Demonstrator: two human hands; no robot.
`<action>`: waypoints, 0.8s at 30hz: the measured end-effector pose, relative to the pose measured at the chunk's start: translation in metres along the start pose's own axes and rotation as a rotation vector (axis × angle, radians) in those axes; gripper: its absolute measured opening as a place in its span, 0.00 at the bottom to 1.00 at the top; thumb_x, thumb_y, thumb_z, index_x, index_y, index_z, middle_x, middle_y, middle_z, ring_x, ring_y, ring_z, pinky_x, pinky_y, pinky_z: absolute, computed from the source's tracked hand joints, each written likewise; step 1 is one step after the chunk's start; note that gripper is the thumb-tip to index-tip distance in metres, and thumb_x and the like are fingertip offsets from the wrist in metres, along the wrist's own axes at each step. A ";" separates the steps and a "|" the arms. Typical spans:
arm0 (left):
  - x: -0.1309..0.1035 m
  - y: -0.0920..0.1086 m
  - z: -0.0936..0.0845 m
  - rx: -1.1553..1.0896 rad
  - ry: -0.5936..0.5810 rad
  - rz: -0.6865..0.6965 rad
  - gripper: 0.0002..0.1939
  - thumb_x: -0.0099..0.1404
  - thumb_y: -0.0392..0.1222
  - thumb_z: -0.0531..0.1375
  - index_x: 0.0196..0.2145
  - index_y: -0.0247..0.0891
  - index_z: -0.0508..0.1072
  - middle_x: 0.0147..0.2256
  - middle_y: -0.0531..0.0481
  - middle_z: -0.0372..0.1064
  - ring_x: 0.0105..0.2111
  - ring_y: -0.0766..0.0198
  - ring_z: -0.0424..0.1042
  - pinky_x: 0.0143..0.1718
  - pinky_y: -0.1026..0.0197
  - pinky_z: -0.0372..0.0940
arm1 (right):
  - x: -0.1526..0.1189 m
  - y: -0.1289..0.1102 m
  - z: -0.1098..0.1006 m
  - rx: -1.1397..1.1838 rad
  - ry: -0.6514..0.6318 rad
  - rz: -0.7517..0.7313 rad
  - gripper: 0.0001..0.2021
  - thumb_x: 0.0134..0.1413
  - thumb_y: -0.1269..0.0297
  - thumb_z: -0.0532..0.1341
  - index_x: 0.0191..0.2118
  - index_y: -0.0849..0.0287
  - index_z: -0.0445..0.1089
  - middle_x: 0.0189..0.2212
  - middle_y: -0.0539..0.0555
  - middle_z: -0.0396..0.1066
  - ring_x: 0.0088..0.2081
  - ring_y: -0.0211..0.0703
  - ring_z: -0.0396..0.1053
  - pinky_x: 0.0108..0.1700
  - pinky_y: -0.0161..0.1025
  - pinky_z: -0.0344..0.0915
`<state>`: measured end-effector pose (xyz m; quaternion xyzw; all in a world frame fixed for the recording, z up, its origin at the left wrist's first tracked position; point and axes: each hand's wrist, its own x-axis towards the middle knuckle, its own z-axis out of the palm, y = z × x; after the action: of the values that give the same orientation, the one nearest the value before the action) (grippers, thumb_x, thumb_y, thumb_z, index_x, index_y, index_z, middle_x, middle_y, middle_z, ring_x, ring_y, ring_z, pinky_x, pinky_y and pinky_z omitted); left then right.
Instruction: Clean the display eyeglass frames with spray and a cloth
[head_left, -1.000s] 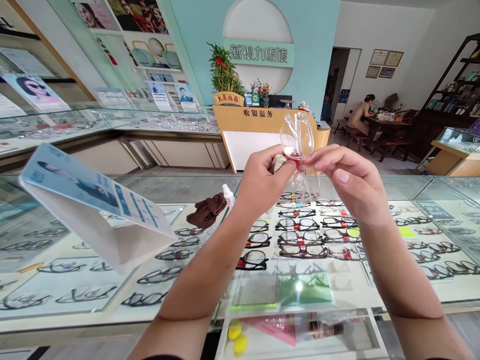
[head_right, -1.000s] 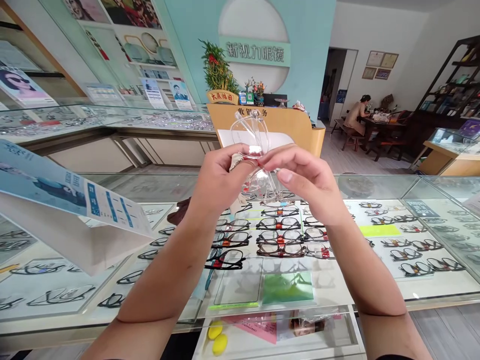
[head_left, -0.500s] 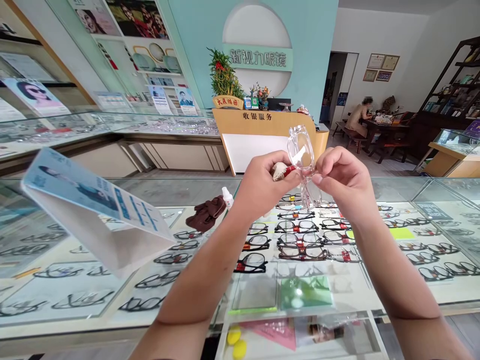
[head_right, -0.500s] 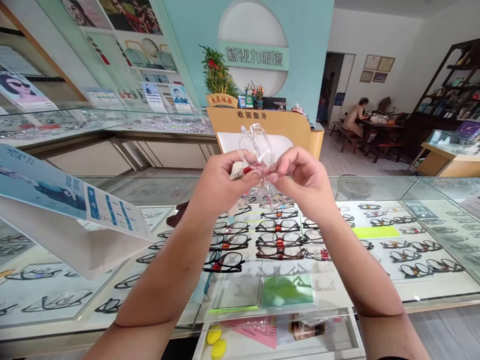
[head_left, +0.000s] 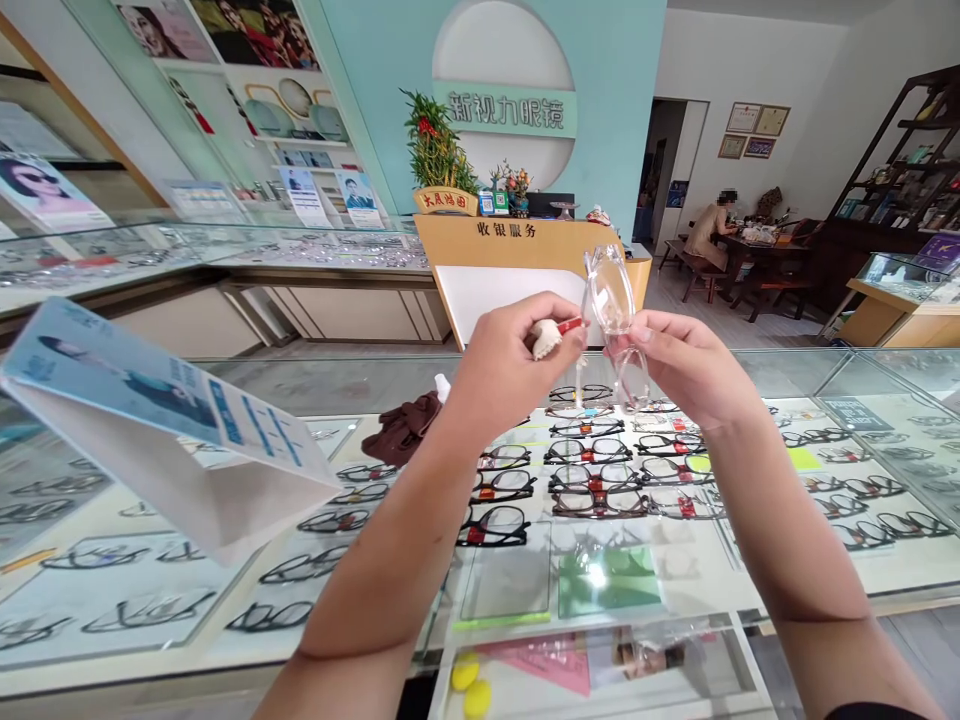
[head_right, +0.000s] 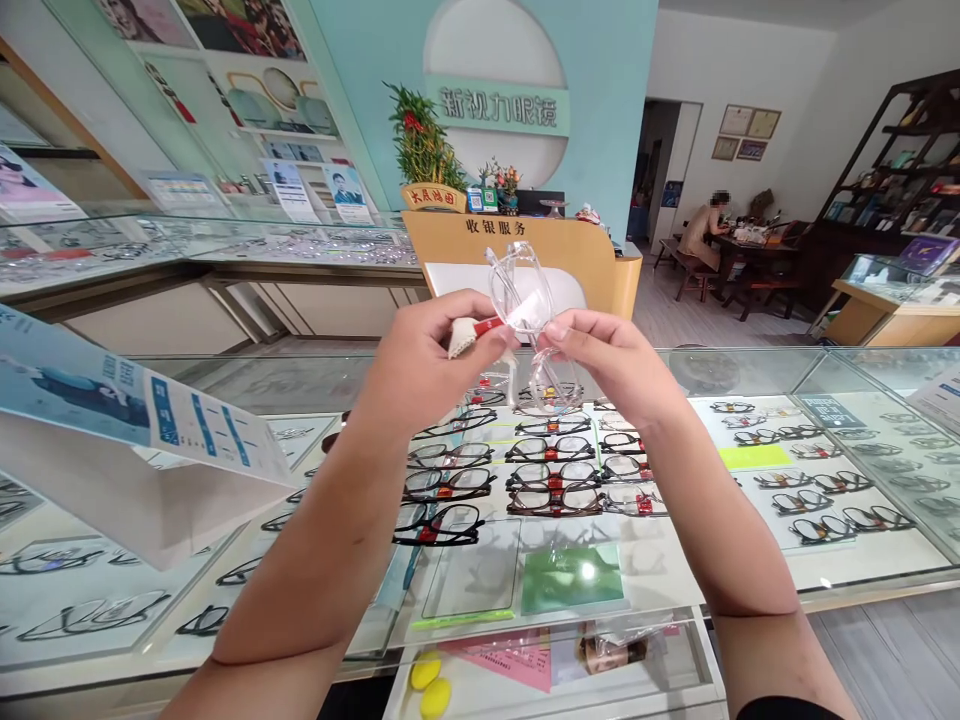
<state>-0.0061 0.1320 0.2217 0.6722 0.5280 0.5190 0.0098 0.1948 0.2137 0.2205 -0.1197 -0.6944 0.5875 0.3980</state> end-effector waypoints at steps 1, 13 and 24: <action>0.001 -0.002 -0.003 0.044 0.033 0.008 0.06 0.69 0.45 0.63 0.38 0.42 0.79 0.33 0.50 0.75 0.33 0.60 0.70 0.34 0.58 0.63 | -0.001 -0.003 -0.004 -0.025 0.003 0.007 0.18 0.53 0.44 0.77 0.30 0.53 0.80 0.32 0.49 0.78 0.37 0.41 0.72 0.49 0.44 0.71; 0.004 -0.015 -0.012 0.329 0.302 0.090 0.14 0.74 0.49 0.65 0.55 0.51 0.75 0.45 0.45 0.73 0.47 0.51 0.73 0.44 0.51 0.68 | -0.006 -0.011 -0.023 -0.117 -0.003 0.086 0.18 0.54 0.44 0.77 0.34 0.52 0.77 0.42 0.53 0.86 0.49 0.48 0.81 0.54 0.49 0.74; -0.006 0.000 0.014 0.280 -0.201 0.357 0.12 0.76 0.46 0.64 0.53 0.45 0.82 0.42 0.47 0.75 0.37 0.60 0.73 0.36 0.59 0.63 | -0.001 -0.002 -0.015 0.007 0.040 0.030 0.19 0.59 0.41 0.73 0.36 0.49 0.70 0.51 0.54 0.84 0.54 0.53 0.81 0.53 0.58 0.81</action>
<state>0.0046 0.1350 0.2105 0.7978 0.4641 0.3648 -0.1227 0.2070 0.2235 0.2214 -0.1405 -0.6823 0.5934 0.4033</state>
